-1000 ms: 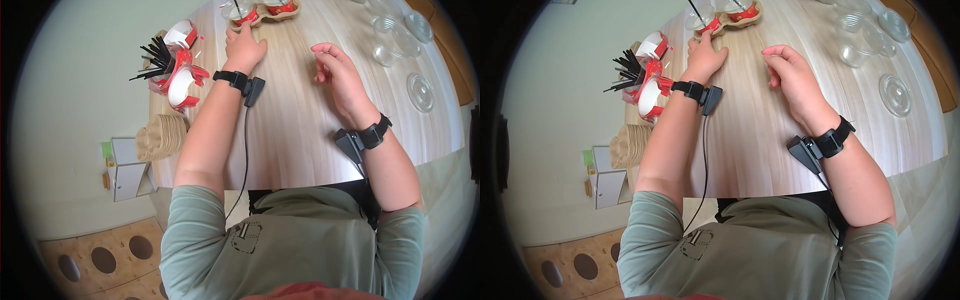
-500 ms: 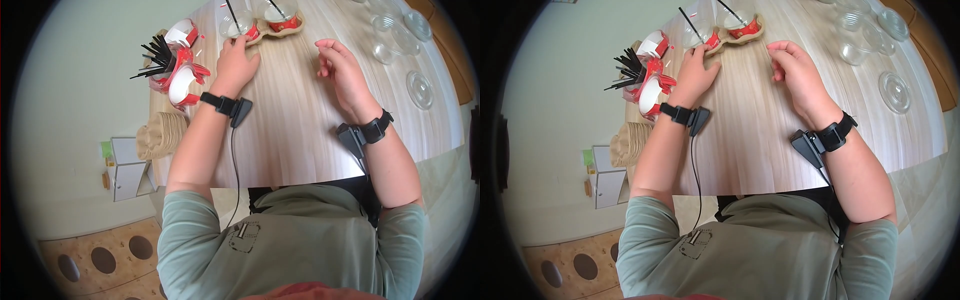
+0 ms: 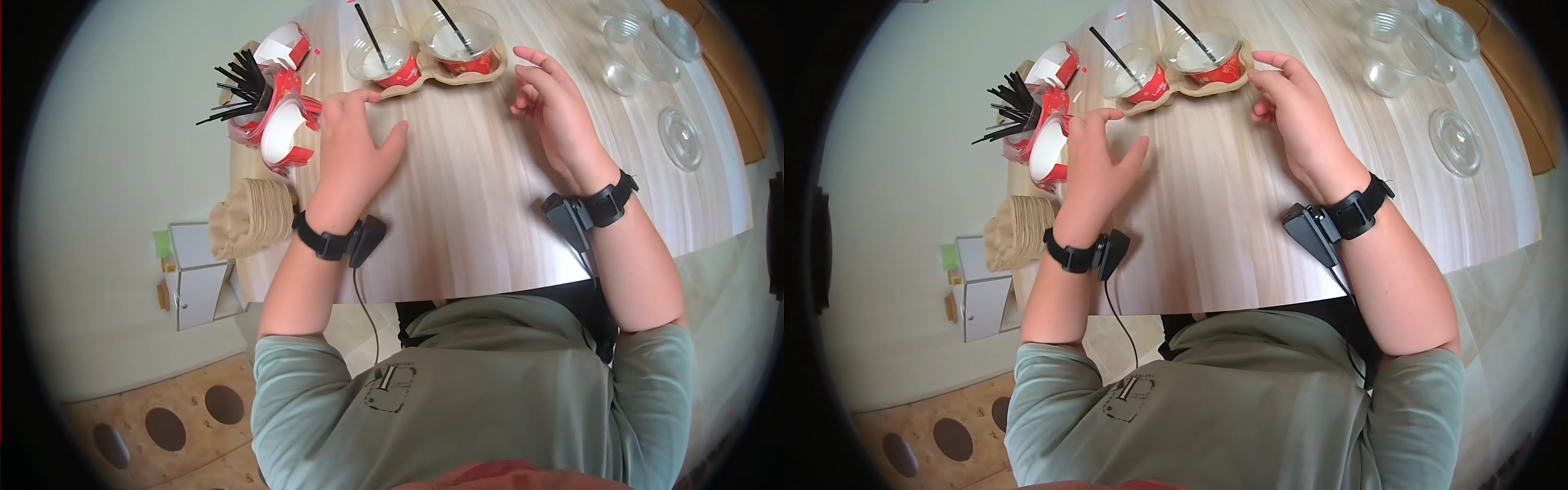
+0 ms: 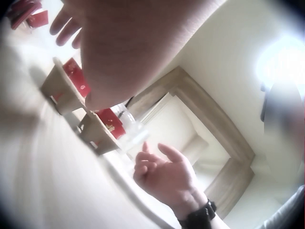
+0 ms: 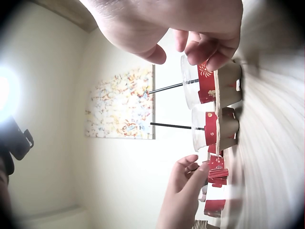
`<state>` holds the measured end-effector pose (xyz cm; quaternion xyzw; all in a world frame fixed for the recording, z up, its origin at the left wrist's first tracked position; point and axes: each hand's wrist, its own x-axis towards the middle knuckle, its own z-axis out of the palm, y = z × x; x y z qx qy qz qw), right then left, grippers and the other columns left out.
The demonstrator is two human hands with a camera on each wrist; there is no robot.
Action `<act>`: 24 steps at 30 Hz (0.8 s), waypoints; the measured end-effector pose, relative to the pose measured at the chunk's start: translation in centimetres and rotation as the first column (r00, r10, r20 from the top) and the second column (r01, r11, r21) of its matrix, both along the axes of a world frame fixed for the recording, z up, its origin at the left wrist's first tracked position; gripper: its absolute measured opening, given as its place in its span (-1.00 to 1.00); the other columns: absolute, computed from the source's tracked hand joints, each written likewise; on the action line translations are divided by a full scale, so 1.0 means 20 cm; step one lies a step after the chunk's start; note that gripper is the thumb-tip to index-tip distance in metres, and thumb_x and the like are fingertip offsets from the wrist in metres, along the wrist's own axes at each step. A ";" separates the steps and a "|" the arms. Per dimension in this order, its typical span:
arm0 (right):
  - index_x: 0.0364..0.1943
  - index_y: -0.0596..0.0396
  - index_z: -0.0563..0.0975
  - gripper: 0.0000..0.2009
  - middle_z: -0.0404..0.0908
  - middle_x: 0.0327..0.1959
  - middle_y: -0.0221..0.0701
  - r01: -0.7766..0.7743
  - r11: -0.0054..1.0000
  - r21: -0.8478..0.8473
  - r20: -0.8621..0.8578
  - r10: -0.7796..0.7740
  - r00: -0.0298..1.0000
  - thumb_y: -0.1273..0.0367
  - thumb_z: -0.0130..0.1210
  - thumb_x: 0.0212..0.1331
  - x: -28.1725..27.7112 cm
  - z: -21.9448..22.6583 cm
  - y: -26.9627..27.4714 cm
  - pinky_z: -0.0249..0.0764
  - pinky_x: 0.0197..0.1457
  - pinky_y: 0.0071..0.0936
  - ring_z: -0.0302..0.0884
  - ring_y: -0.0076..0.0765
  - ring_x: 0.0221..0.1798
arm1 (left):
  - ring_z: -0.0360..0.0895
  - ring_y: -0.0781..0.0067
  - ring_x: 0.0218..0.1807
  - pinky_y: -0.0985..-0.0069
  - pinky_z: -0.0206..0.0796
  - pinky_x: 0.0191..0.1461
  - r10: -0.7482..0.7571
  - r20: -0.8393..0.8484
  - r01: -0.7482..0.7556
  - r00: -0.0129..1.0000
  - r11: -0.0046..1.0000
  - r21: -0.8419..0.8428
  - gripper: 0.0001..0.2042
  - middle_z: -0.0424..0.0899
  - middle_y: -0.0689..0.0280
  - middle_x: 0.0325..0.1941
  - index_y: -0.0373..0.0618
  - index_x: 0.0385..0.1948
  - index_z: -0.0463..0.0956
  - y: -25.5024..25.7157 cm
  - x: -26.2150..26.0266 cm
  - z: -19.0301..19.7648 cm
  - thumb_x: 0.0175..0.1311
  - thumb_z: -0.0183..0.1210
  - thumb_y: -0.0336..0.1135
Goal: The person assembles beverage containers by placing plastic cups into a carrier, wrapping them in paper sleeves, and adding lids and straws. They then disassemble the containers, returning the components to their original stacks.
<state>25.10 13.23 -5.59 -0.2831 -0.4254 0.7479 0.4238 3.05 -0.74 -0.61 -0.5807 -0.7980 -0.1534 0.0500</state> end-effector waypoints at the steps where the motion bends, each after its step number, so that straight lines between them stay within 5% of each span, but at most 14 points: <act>1: 0.31 0.18 0.40 -0.53 0.49 -0.15 -0.46 0.007 1.000 0.005 -0.009 -0.007 1.000 0.26 0.11 0.41 0.00 0.01 0.00 0.43 -0.05 -0.54 0.46 -0.57 -0.20 | 0.43 0.18 0.35 0.33 0.33 0.37 -0.058 0.172 0.055 0.983 0.998 0.027 -0.55 0.45 0.03 0.33 -0.15 0.23 0.43 0.00 0.01 0.00 0.35 0.28 -0.24; 3: 0.41 0.20 0.33 -0.43 0.51 0.06 -0.37 0.015 1.000 0.016 -0.025 -0.015 1.000 0.23 0.11 0.40 -0.01 0.03 -0.01 0.49 0.04 -0.51 0.50 -0.52 -0.08 | 0.40 0.32 0.38 0.38 0.31 0.38 -0.173 0.490 0.139 0.855 0.985 0.104 -0.53 0.44 0.04 0.39 -0.19 0.27 0.41 0.01 0.02 0.00 0.39 0.25 -0.26; 6: 0.52 0.23 0.18 -0.30 0.40 0.33 -0.30 -0.006 0.998 0.065 -0.032 0.008 0.999 0.21 0.12 0.39 -0.01 0.02 0.00 0.49 0.22 -0.44 0.50 -0.43 0.15 | 0.33 0.37 0.45 0.43 0.21 0.45 -0.230 0.877 0.106 0.422 0.973 0.204 -0.43 0.40 0.03 0.45 -0.31 0.40 0.31 0.13 0.09 -0.03 0.42 0.20 -0.28; 9: 0.57 0.27 0.05 -0.21 0.35 0.43 -0.27 -0.074 0.994 0.082 -0.071 0.079 0.994 0.20 0.13 0.39 0.00 0.01 0.01 0.45 0.31 -0.39 0.49 -0.40 0.27 | 0.30 0.32 0.50 0.44 0.10 0.52 -0.232 0.916 -0.018 0.326 0.968 0.251 -0.33 0.39 0.04 0.46 -0.43 0.49 0.14 0.23 0.19 -0.07 0.43 0.16 -0.29; 12: 0.58 0.30 0.01 -0.17 0.31 0.46 -0.28 -0.136 0.988 0.072 -0.119 0.144 0.982 0.18 0.14 0.38 -0.01 0.02 0.02 0.37 0.39 -0.38 0.47 -0.40 0.31 | 0.28 0.29 0.52 0.44 0.02 0.56 -0.232 0.881 -0.067 0.412 0.957 0.283 -0.28 0.39 0.04 0.46 -0.48 0.51 0.05 0.32 0.22 -0.14 0.43 0.14 -0.28; 18: 0.57 0.32 0.01 -0.15 0.24 0.52 -0.24 -0.233 0.964 0.132 -0.083 0.245 0.966 0.15 0.17 0.37 -0.04 -0.07 0.09 0.28 0.46 -0.38 0.28 -0.39 0.48 | 0.21 0.26 0.55 0.45 0.03 0.55 -0.280 0.933 0.143 0.225 0.957 0.252 -0.34 0.30 -0.03 0.51 -0.42 0.49 0.11 0.37 0.22 -0.10 0.42 0.13 -0.31; 21: 0.58 0.26 0.04 -0.17 0.19 0.56 -0.21 -0.229 0.964 0.137 -0.083 0.241 0.967 0.15 0.16 0.37 -0.04 -0.07 0.08 0.26 0.47 -0.36 0.20 -0.36 0.54 | 0.20 0.22 0.53 0.41 0.06 0.56 -0.340 0.902 0.207 0.266 0.934 0.291 -0.31 0.22 -0.06 0.55 -0.38 0.50 0.05 0.42 0.17 -0.16 0.40 0.14 -0.35; 24: 0.59 0.17 0.04 -0.18 0.14 0.58 -0.19 -0.186 0.967 0.175 -0.059 0.199 0.978 0.14 0.16 0.37 -0.04 -0.04 0.06 0.25 0.48 -0.32 0.20 -0.30 0.54 | 0.21 0.19 0.51 0.34 0.11 0.54 -0.311 0.865 0.054 0.394 0.947 0.316 -0.24 0.19 -0.04 0.56 -0.29 0.54 -0.07 0.39 0.22 -0.18 0.39 0.16 -0.39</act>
